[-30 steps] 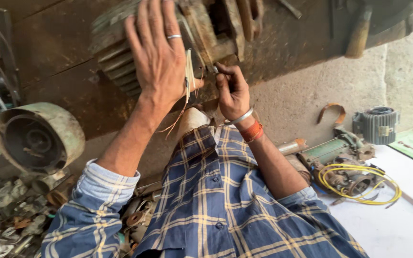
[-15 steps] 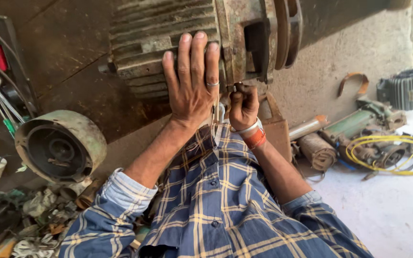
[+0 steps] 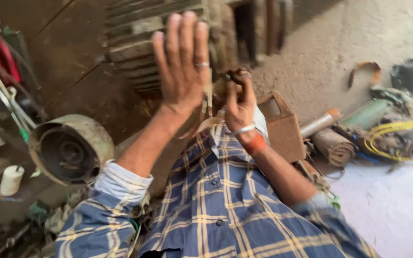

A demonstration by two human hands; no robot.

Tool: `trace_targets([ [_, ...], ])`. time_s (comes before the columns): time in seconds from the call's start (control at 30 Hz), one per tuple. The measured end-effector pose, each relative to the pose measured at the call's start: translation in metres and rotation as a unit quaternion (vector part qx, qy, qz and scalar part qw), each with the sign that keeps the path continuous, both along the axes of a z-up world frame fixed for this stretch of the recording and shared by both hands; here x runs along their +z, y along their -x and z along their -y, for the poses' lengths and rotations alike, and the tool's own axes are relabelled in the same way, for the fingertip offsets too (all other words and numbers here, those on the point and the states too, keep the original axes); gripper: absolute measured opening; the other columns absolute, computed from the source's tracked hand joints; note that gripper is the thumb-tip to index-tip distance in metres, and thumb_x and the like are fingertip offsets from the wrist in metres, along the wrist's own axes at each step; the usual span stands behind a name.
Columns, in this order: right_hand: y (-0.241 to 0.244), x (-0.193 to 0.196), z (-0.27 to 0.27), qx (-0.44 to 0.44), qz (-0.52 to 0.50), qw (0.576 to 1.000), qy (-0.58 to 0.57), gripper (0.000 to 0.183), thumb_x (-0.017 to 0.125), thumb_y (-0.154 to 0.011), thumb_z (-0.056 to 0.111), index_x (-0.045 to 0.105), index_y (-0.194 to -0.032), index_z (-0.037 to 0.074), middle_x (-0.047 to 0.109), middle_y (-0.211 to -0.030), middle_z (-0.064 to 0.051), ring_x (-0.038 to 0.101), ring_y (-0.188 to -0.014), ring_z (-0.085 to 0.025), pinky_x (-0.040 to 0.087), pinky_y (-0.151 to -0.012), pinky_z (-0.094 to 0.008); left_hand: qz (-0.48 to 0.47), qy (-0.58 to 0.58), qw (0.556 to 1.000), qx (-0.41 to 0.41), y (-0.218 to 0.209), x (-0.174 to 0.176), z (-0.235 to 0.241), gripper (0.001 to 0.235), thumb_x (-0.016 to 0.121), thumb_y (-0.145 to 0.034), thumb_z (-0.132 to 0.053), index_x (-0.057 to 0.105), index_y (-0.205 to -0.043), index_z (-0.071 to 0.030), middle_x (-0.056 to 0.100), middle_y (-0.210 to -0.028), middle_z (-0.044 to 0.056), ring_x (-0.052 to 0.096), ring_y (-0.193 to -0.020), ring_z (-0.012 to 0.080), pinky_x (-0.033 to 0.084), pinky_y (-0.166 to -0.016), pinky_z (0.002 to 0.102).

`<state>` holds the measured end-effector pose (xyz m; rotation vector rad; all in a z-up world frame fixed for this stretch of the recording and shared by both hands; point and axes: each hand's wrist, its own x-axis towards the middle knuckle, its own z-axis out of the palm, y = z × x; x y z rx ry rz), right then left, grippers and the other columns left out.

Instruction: The person uses a wrench to tighten bolts on an electric motor placed on a wooden workbench. They repeatedly adjust the motor's position and apply torque to secure the components.

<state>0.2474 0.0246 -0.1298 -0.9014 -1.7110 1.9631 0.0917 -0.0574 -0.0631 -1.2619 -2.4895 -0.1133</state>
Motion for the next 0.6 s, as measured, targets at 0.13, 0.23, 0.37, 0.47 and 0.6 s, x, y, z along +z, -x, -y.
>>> trace_targets([
  [0.13, -0.013, -0.007, -0.024, 0.014, -0.049, 0.997, 0.064, 0.033, 0.060, -0.105, 0.009, 0.049, -0.136, 0.004, 0.058, -0.101, 0.003, 0.052, -0.079, -0.003, 0.044, -0.066, -0.019, -0.060, -0.049, 0.997, -0.016, 0.003, 0.000, -0.009, 0.072, 0.059, -0.105, 0.006, 0.022, -0.165, -0.008, 0.031, -0.169, 0.015, 0.030, -0.158, 0.0352, 0.025, -0.133, 0.060],
  [0.23, -0.026, -0.017, -0.028, 0.035, -0.070, 0.992, 0.102, 0.028, 0.062, -0.107, 0.008, 0.059, -0.133, -0.001, 0.069, -0.107, -0.002, 0.063, -0.097, -0.007, 0.053, -0.086, -0.024, -0.008, -0.059, 0.998, -0.031, 0.001, -0.002, -0.004, 0.070, 0.059, -0.100, 0.004, 0.021, -0.158, -0.003, 0.032, -0.166, 0.019, 0.031, -0.156, 0.0389, 0.023, -0.129, 0.064],
  [0.37, -0.029, -0.035, -0.041, 0.047, -0.097, 0.925, 0.365, 0.031, 0.066, -0.104, 0.012, 0.063, -0.130, -0.003, 0.071, -0.102, -0.006, 0.066, -0.090, -0.011, 0.054, -0.081, -0.025, -0.033, -0.052, 0.998, -0.022, 0.006, -0.007, -0.004, 0.074, 0.060, -0.102, 0.009, 0.020, -0.162, -0.007, 0.032, -0.166, 0.018, 0.031, -0.157, 0.0366, 0.022, -0.132, 0.062],
  [0.47, -0.020, -0.048, -0.049, 0.072, -0.099, 0.920, 0.371, 0.025, 0.070, -0.107, 0.010, 0.066, -0.126, -0.006, 0.069, -0.101, -0.006, 0.060, -0.084, -0.009, 0.049, -0.073, -0.024, -0.038, -0.049, 0.998, -0.020, 0.009, -0.011, -0.002, 0.073, 0.062, -0.105, 0.007, 0.018, -0.161, -0.010, 0.034, -0.165, 0.017, 0.032, -0.157, 0.0355, 0.021, -0.130, 0.060],
  [0.6, -0.008, -0.052, -0.045, 0.098, -0.068, 0.951, 0.286, 0.022, 0.067, -0.103, 0.011, 0.067, -0.118, -0.004, 0.072, -0.093, -0.006, 0.061, -0.071, -0.010, 0.048, -0.061, -0.024, -0.070, -0.041, 0.997, -0.006, 0.007, -0.014, -0.001, 0.073, 0.064, -0.106, 0.006, 0.020, -0.162, -0.011, 0.037, -0.163, 0.015, 0.036, -0.155, 0.0340, 0.024, -0.132, 0.060],
])
